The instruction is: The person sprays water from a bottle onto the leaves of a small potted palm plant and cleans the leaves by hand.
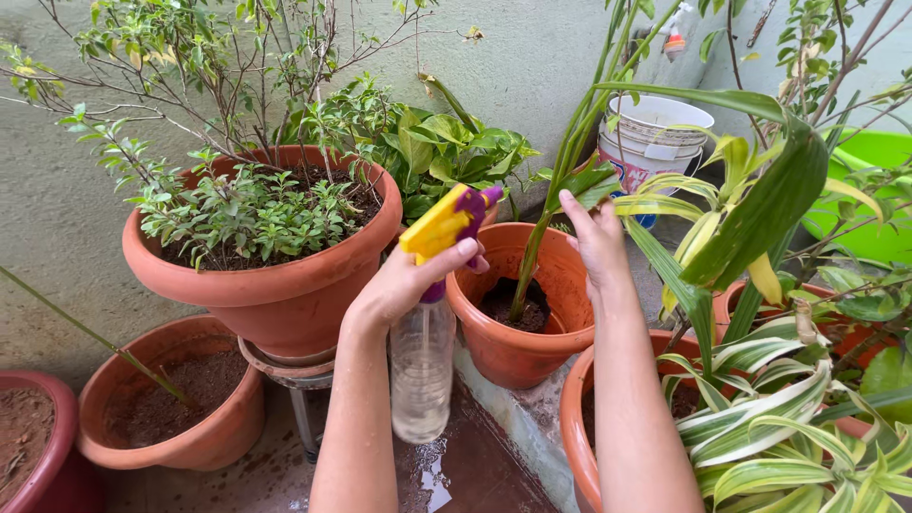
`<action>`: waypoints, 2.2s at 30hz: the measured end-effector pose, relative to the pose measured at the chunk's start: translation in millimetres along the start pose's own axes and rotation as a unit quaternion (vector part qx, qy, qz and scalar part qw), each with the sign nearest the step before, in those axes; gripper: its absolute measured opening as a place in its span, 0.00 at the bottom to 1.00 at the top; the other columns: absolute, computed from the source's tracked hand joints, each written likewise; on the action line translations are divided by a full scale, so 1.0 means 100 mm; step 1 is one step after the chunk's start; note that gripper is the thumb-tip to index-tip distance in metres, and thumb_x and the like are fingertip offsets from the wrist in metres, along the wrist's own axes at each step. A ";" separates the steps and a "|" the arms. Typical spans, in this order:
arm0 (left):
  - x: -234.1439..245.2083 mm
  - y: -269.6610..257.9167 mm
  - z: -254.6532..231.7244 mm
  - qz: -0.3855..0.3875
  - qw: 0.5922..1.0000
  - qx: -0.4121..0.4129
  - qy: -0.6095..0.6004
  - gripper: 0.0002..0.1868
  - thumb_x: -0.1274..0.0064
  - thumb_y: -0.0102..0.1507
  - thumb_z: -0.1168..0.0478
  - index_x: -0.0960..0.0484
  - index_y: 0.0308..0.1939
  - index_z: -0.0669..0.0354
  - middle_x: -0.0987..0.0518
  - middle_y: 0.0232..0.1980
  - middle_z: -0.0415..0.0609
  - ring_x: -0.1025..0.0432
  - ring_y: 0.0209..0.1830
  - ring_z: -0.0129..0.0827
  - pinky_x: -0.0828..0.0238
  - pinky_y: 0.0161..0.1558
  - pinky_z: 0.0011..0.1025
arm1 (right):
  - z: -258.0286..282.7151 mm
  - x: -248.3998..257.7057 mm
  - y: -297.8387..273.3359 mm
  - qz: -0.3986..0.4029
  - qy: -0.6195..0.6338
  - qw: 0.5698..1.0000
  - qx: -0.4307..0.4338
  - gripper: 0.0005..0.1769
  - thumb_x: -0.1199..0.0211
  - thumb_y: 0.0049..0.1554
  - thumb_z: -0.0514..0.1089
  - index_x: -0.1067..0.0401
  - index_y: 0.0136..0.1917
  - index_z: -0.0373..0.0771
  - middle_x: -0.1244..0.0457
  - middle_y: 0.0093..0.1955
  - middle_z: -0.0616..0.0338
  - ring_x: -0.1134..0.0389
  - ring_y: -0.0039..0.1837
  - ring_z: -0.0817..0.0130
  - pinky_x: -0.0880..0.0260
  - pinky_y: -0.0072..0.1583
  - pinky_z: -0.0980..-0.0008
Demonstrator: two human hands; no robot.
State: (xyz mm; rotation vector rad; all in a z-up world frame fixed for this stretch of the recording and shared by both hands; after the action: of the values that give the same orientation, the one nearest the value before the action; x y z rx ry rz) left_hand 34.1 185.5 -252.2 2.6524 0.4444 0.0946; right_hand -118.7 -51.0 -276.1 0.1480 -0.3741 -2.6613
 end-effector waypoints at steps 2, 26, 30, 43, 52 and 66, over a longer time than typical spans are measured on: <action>-0.01 -0.01 0.12 0.035 0.997 0.066 -0.002 0.20 0.44 0.63 0.50 0.24 0.57 0.49 0.19 0.40 0.38 0.24 0.41 0.22 0.28 0.49 0.25 | 0.00 -0.02 0.00 -0.001 0.009 1.000 0.000 0.36 0.35 0.53 0.63 0.37 0.70 0.49 0.37 0.71 0.62 0.40 0.74 0.65 0.39 0.63 0.52; -0.01 0.08 0.77 -0.243 0.968 -0.055 -0.023 0.20 0.45 0.69 0.51 0.17 0.40 0.69 0.20 0.33 0.48 0.24 0.32 0.30 0.26 0.38 0.31 | -0.24 -0.21 0.04 -0.018 -0.057 0.998 -0.016 0.27 0.35 0.58 0.59 0.28 0.60 0.38 0.31 0.57 0.57 0.31 0.60 0.66 0.32 0.58 0.63; -0.20 0.15 0.45 -0.247 0.949 -0.151 -0.125 0.22 0.53 0.71 0.48 0.19 0.51 0.66 0.15 0.44 0.50 0.19 0.43 0.31 0.24 0.47 0.30 | 0.16 -0.31 -0.15 0.044 -0.148 0.988 -0.013 0.26 0.34 0.57 0.61 0.23 0.52 0.35 0.29 0.46 0.58 0.28 0.48 0.68 0.29 0.52 0.71; -0.65 -0.07 0.12 0.113 0.822 -0.119 -0.545 0.43 0.62 0.72 0.30 0.38 0.79 0.58 0.30 0.74 0.59 0.28 0.65 0.38 0.38 0.74 0.55 | 0.96 -0.28 -0.61 0.329 -0.035 0.939 0.094 0.36 0.43 0.63 0.60 0.40 0.76 0.37 0.31 0.55 0.59 0.30 0.53 0.77 0.25 0.49 0.73; -0.68 0.08 0.90 0.118 0.804 -0.012 -0.582 0.27 0.57 0.73 0.38 0.27 0.64 0.53 0.20 0.55 0.54 0.20 0.47 0.45 0.22 0.52 0.49 | 1.53 -0.39 -1.13 0.344 -0.143 0.886 0.277 0.26 0.26 0.51 0.54 0.23 0.58 0.39 0.30 0.51 0.64 0.32 0.55 0.80 0.32 0.58 0.76; -0.60 0.05 0.63 0.068 0.989 0.079 0.105 0.40 0.43 0.60 0.38 0.29 0.65 0.63 0.18 0.55 0.51 0.23 0.55 0.34 0.26 0.58 0.34 | 1.26 -0.13 -0.77 -0.154 -0.319 0.861 0.365 0.24 0.17 0.52 0.51 0.30 0.35 0.38 0.35 0.32 0.63 0.35 0.34 0.75 0.35 0.38 0.72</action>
State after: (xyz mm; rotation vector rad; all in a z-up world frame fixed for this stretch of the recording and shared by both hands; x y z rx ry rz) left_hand -12.7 135.7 -306.4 2.8400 0.3484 0.4002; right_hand -160.1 51.1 -176.8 -0.5042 -1.6912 -2.6456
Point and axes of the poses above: each hand's wrist, its own y-axis towards the middle knuckle, its own x-axis out of the back of the hand, z = x × y, the point moved 2 cm from there along y, towards the middle knuckle
